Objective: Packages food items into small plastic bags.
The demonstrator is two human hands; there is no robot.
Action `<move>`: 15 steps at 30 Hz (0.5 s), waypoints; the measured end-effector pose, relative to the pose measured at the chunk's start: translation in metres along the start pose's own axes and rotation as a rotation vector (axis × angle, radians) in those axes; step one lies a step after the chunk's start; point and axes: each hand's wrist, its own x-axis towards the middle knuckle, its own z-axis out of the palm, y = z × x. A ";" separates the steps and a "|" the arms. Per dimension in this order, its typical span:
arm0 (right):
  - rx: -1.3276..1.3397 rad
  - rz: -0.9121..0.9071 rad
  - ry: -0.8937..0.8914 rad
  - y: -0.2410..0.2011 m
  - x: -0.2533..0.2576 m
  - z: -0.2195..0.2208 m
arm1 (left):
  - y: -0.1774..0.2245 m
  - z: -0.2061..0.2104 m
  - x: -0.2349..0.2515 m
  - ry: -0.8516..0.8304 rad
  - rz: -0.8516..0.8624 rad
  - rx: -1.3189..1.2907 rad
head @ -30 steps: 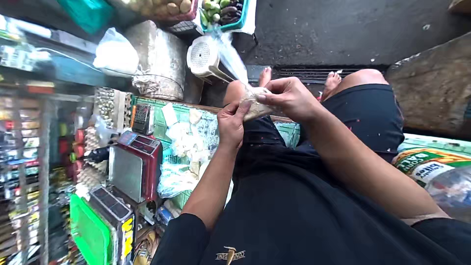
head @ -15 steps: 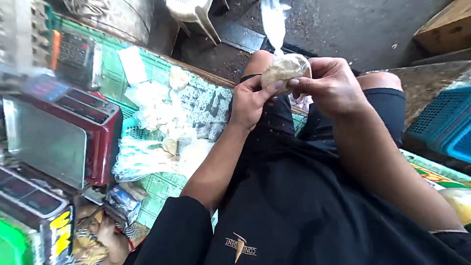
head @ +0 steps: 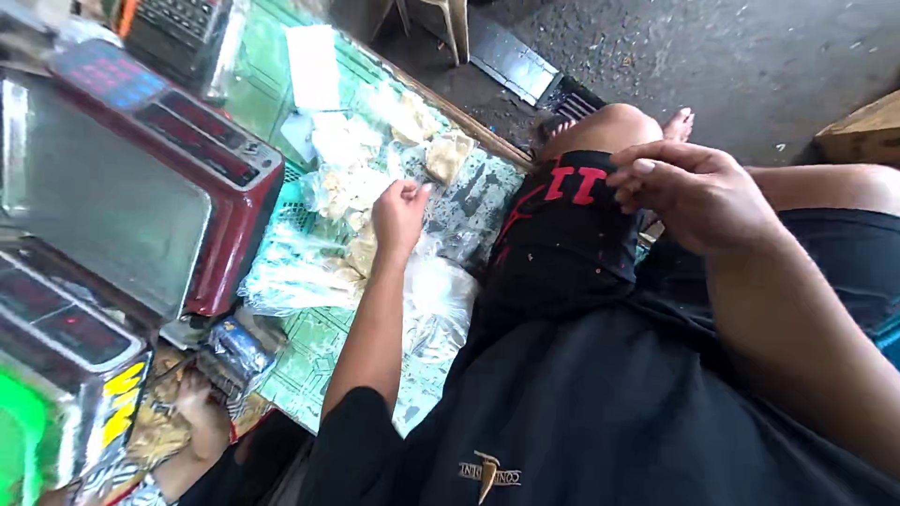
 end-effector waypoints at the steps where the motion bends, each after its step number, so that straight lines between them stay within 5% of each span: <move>1: 0.027 -0.010 -0.003 0.003 -0.001 -0.005 | -0.011 -0.013 -0.007 0.030 0.004 0.086; 6: 0.173 0.010 -0.008 0.020 -0.007 -0.026 | -0.032 -0.060 -0.045 0.091 0.037 0.165; 11: 0.213 0.059 -0.043 0.040 -0.001 -0.050 | -0.030 -0.038 -0.058 -0.278 0.323 0.506; 13: 0.220 0.118 0.000 0.053 0.001 -0.064 | -0.037 -0.023 -0.063 -0.237 0.334 0.476; 15: 0.243 0.226 0.104 0.068 0.005 -0.079 | -0.027 -0.029 -0.065 -0.040 0.219 0.144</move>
